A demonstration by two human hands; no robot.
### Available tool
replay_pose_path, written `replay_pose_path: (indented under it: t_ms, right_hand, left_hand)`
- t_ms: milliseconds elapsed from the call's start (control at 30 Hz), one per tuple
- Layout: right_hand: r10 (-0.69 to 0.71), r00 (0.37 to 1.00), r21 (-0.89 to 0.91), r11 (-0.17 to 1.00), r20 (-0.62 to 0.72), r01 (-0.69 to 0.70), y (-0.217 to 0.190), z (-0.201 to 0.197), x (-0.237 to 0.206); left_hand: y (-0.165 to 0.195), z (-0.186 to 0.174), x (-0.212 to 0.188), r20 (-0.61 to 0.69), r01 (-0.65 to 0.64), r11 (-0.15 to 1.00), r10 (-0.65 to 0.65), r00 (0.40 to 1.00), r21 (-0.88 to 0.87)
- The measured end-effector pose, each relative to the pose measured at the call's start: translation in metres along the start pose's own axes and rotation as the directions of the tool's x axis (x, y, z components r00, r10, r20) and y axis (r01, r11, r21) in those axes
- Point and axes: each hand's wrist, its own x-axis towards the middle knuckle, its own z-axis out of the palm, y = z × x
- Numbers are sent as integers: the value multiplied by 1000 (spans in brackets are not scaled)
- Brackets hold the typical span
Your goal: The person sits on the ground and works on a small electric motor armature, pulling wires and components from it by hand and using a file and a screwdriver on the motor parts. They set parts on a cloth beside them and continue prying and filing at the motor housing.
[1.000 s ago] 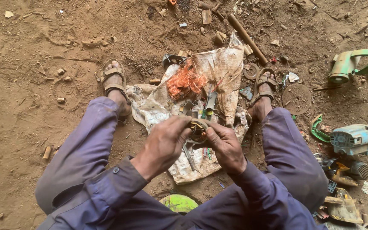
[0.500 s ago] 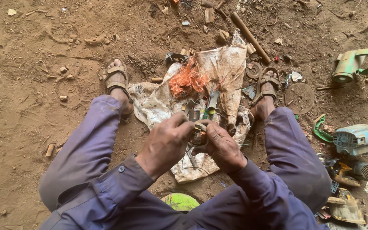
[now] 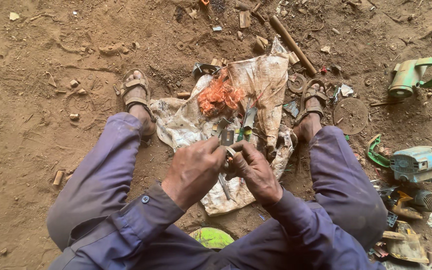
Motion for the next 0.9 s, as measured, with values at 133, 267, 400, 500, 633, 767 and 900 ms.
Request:
replay_pose_path:
  t_ms: [133, 267, 400, 500, 633, 767, 900]
  right_hand:
    - [-2, 1000, 2, 1000, 30, 2, -4, 1, 1]
    - [42, 997, 198, 979, 65, -54, -12, 5, -1]
    - [-170, 982, 117, 980, 83, 160, -15, 9, 1]
    - [-292, 956, -36, 955, 31, 293, -15, 5, 8]
    - [174, 983, 656, 735, 59, -169, -15, -4, 6]
    - [141, 988, 645, 749, 63, -149, -17, -7, 2]
    - [101, 992, 653, 747, 74, -125, -17, -4, 7]
  left_hand:
    - [-6, 3, 0, 18, -52, 999, 52, 998, 0]
    - [-7, 13, 0, 15, -53, 994, 55, 998, -99]
    - [-3, 22, -7, -191, -102, 985, 74, 979, -137]
    - [-2, 20, -10, -374, -198, 966, 123, 919, -169]
    - [-7, 6, -5, -452, -76, 945, -80, 889, -317]
    - [-13, -13, -1, -353, 51, 949, -166, 921, -313]
    - [-13, -23, -1, -251, 31, 866, -179, 951, -500]
